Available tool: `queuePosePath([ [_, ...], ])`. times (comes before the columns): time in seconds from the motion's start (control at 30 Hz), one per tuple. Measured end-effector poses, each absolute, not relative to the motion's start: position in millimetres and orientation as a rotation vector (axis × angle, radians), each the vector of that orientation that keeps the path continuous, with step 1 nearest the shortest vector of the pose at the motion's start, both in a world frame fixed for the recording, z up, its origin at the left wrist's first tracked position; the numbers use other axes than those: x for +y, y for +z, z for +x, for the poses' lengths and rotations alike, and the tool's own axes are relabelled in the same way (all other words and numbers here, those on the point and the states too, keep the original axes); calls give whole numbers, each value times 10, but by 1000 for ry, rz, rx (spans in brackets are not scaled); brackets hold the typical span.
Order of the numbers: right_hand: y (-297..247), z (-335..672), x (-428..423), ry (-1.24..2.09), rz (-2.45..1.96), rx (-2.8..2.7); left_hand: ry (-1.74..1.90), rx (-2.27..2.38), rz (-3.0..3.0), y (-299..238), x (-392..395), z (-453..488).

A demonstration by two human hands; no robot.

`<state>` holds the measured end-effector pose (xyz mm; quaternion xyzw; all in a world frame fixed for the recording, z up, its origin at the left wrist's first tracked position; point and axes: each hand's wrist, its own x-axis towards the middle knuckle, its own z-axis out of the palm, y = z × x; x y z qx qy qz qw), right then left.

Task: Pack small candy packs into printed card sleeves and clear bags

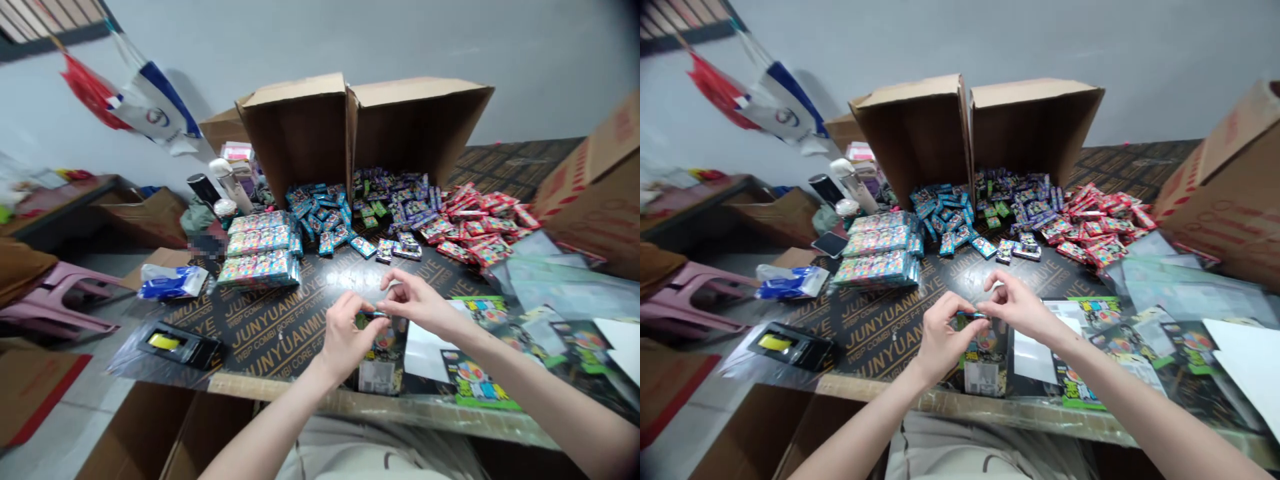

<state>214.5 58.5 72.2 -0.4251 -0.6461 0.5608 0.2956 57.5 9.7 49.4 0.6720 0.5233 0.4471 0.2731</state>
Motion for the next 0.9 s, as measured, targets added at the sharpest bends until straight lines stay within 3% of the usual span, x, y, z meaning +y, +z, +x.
queuePosePath([
  [0.17, 657, 2310, 572, 1557, -1103, -1376, 1084, 1220, 1454, 504, -148, 410],
  [0.37, 473, 3152, 804, 829, -1385, -1463, 1550, 1741, 2380, 788, 68, -618],
  [0.5, 152, 3567, 761, 499, -1698, -1903, 1073, 2006, 2584, 519, 494, -1178],
  [0.7, -267, 3573, 613, 448, -1913, -2130, 846, 2190, 2592, 89, 801, -1452],
  [0.9, -112, 3410, 518, 485, -1726, -1954, 869, 2060, 2277, 195, 708, -986],
])
